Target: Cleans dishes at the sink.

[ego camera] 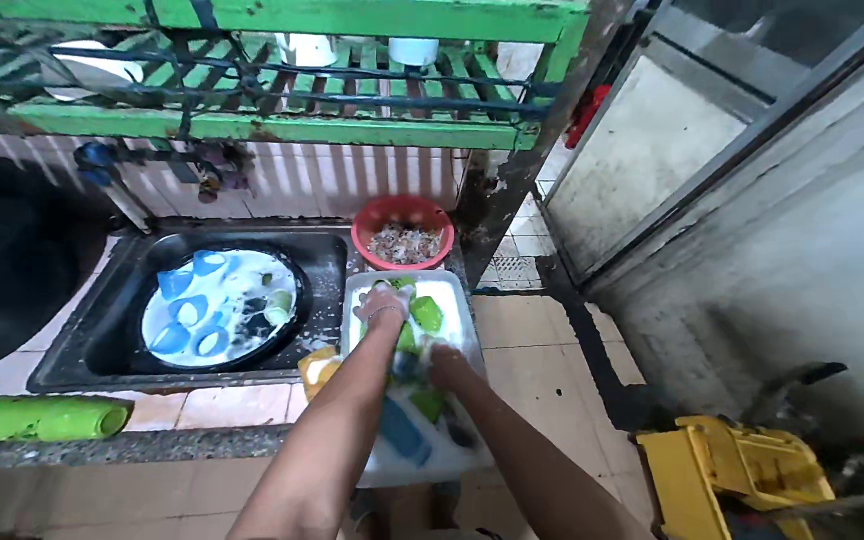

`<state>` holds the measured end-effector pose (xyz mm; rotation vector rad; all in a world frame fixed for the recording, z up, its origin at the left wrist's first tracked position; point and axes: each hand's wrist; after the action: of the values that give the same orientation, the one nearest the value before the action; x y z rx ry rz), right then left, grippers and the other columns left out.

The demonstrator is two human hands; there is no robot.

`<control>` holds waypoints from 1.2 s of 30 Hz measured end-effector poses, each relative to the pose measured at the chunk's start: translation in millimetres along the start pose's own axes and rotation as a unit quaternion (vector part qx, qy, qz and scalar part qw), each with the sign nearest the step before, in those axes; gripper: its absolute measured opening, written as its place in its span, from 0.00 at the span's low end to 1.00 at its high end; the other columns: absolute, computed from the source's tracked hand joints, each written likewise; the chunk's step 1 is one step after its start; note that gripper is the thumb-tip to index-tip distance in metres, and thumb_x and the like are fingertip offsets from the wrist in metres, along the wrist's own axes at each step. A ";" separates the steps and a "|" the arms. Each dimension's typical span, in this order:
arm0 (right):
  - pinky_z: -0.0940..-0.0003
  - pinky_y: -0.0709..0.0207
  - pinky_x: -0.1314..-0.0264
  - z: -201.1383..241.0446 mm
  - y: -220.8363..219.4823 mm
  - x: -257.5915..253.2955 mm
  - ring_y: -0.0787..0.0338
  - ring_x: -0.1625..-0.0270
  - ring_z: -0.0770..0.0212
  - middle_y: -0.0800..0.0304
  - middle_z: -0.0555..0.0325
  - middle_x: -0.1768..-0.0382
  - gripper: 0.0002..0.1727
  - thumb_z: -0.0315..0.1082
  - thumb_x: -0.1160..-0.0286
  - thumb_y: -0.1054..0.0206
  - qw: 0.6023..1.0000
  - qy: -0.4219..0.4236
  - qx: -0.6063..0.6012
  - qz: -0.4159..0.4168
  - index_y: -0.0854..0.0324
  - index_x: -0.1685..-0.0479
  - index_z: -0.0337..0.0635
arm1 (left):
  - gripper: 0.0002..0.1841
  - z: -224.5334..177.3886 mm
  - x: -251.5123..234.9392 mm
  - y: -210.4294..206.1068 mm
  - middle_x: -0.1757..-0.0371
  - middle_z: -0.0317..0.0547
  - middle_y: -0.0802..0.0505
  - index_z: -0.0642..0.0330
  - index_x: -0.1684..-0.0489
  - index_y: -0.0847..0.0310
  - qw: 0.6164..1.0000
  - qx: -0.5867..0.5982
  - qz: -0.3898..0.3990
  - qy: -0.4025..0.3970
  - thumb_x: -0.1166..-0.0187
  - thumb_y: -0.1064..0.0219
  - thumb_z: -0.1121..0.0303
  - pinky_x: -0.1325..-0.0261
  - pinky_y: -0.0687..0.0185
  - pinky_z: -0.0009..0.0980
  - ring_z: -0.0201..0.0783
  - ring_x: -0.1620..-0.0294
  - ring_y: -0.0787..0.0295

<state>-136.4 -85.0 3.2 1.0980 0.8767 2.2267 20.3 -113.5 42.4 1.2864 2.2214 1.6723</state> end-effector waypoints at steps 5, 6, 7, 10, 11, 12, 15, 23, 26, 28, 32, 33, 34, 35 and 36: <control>0.43 0.24 0.24 -1.3 32.9 49.7 0.15 0.29 0.40 0.16 0.34 0.32 0.25 0.31 0.18 0.33 0.972 0.039 -0.176 -0.153 0.26 0.23 0.33 | 0.26 15.2 14.5 14.6 0.38 0.68 0.10 0.65 0.41 0.13 0.990 0.101 -0.035 -0.092 0.16 0.34 0.48 0.28 0.28 0.70 0.66 0.31 0.16; 0.43 0.22 0.26 6.8 36.7 55.6 0.14 0.30 0.42 0.15 0.36 0.33 0.26 0.31 0.20 0.31 0.955 0.090 -0.160 -0.234 0.25 0.23 0.34 | 0.23 19.2 25.0 19.3 0.42 0.67 0.09 0.65 0.43 0.12 0.987 0.098 -0.037 -0.123 0.16 0.34 0.51 0.31 0.24 0.68 0.65 0.35 0.13; 0.44 0.22 0.24 13.9 39.0 53.5 0.15 0.27 0.44 0.16 0.39 0.29 0.29 0.32 0.21 0.30 0.935 0.151 -0.139 -0.288 0.27 0.20 0.36 | 0.20 22.5 38.3 21.9 0.44 0.65 0.08 0.64 0.43 0.12 0.984 0.090 -0.030 -0.152 0.15 0.33 0.54 0.32 0.22 0.67 0.64 0.37 0.12; 0.43 0.32 0.15 39.4 61.5 12.4 0.24 0.17 0.46 0.22 0.46 0.20 0.30 0.45 0.17 0.37 0.938 0.209 -0.087 -0.263 0.27 0.16 0.46 | 0.16 23.8 71.1 25.4 0.41 0.67 0.08 0.69 0.38 0.13 0.965 0.094 -0.015 -0.243 0.20 0.33 0.71 0.26 0.24 0.61 0.63 0.34 0.13; 0.40 0.29 0.19 46.0 73.4 -4.5 0.21 0.22 0.46 0.17 0.46 0.26 0.27 0.49 0.16 0.37 0.946 0.192 -0.114 -0.234 0.21 0.23 0.46 | 0.15 25.3 73.9 25.5 0.44 0.66 0.07 0.69 0.42 0.13 0.961 0.093 -0.018 -0.261 0.23 0.31 0.73 0.28 0.22 0.60 0.61 0.37 0.11; 0.37 0.28 0.21 48.3 82.8 -19.8 0.18 0.25 0.45 0.14 0.44 0.31 0.25 0.50 0.15 0.38 0.953 0.166 -0.153 -0.203 0.17 0.29 0.45 | 0.13 27.3 75.0 26.1 0.46 0.65 0.07 0.69 0.44 0.12 0.958 0.081 -0.011 -0.276 0.22 0.31 0.73 0.28 0.22 0.60 0.61 0.38 0.11; 0.38 0.26 0.23 54.8 71.7 -29.5 0.16 0.27 0.45 0.12 0.45 0.34 0.24 0.50 0.11 0.44 0.960 0.169 -0.117 -0.191 0.15 0.33 0.44 | 0.13 40.2 66.8 19.4 0.48 0.62 0.06 0.67 0.47 0.11 0.959 0.078 -0.013 -0.272 0.24 0.29 0.71 0.31 0.20 0.59 0.59 0.41 0.09; 0.50 0.16 0.36 30.8 92.1 -33.8 0.10 0.41 0.57 0.10 0.50 0.41 0.29 0.57 0.10 0.47 0.931 0.109 -0.347 -0.038 0.21 0.28 0.44 | 0.12 50.3 66.8 37.6 0.52 0.59 0.06 0.71 0.51 0.10 0.893 0.124 0.059 -0.429 0.27 0.23 0.71 0.34 0.18 0.50 0.51 0.46 0.08; 0.57 0.10 0.52 20.3 93.6 -21.8 0.07 0.55 0.60 0.07 0.54 0.53 0.30 0.60 0.09 0.53 0.824 0.104 -0.552 0.068 0.22 0.31 0.46 | 0.18 58.9 48.4 48.2 0.39 0.55 0.09 0.69 0.47 0.11 0.848 0.237 0.081 -0.467 0.34 0.19 0.73 0.28 0.20 0.39 0.41 0.36 0.14; 0.56 0.12 0.45 19.8 82.1 -16.6 0.08 0.48 0.60 0.09 0.53 0.46 0.30 0.59 0.08 0.52 0.824 0.096 -0.559 -0.009 0.24 0.26 0.46 | 0.27 60.9 44.8 42.6 0.18 0.57 0.23 0.64 0.27 0.19 0.859 0.270 0.060 -0.430 0.29 0.24 0.72 0.17 0.28 0.44 0.47 0.18 0.27; 0.42 0.24 0.23 50.7 52.3 -5.2 0.15 0.28 0.47 0.14 0.42 0.32 0.24 0.46 0.10 0.44 0.939 0.138 -0.209 -0.236 0.19 0.29 0.39 | 0.31 35.4 57.1 4.8 0.15 0.61 0.26 0.59 0.08 0.45 0.879 0.456 -0.011 -0.138 0.07 0.48 0.55 0.16 0.31 0.53 0.53 0.17 0.27; 0.39 0.27 0.21 60.4 44.0 9.4 0.18 0.24 0.42 0.17 0.39 0.27 0.23 0.42 0.11 0.43 0.950 0.158 -0.109 -0.248 0.19 0.27 0.39 | 0.35 30.0 55.4 1.2 0.20 0.63 0.21 0.59 0.10 0.42 0.868 0.492 -0.038 -0.053 0.09 0.49 0.45 0.21 0.28 0.56 0.55 0.21 0.23; 0.39 0.28 0.20 66.3 38.4 20.8 0.20 0.22 0.40 0.20 0.38 0.25 0.22 0.41 0.11 0.43 0.948 0.178 -0.052 -0.259 0.20 0.26 0.40 | 0.39 27.6 50.9 0.6 0.26 0.65 0.17 0.61 0.13 0.37 0.858 0.511 -0.062 0.004 0.13 0.46 0.38 0.24 0.24 0.59 0.58 0.26 0.19; 0.41 0.27 0.19 70.1 39.3 23.8 0.19 0.22 0.42 0.19 0.40 0.25 0.22 0.41 0.11 0.44 0.947 0.179 -0.047 -0.263 0.18 0.27 0.41 | 0.42 26.9 48.5 0.2 0.31 0.65 0.14 0.62 0.16 0.35 0.851 0.521 -0.062 0.034 0.17 0.43 0.34 0.27 0.22 0.59 0.58 0.30 0.16; 0.42 0.25 0.22 71.0 45.4 18.4 0.17 0.25 0.43 0.15 0.40 0.29 0.21 0.40 0.10 0.45 0.947 0.169 -0.079 -0.260 0.17 0.30 0.39 | 0.43 25.6 52.7 0.0 0.35 0.65 0.12 0.63 0.18 0.33 0.845 0.530 -0.051 0.045 0.20 0.39 0.33 0.32 0.19 0.59 0.58 0.34 0.14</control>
<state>-95.0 -79.8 78.6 0.3492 0.9685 2.0063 -0.5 -59.9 53.3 1.1304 3.3304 0.3393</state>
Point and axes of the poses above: each hand's wrist, its own x-axis away from the middle knuckle, its own y-axis out of the back of the hand, z = x × y
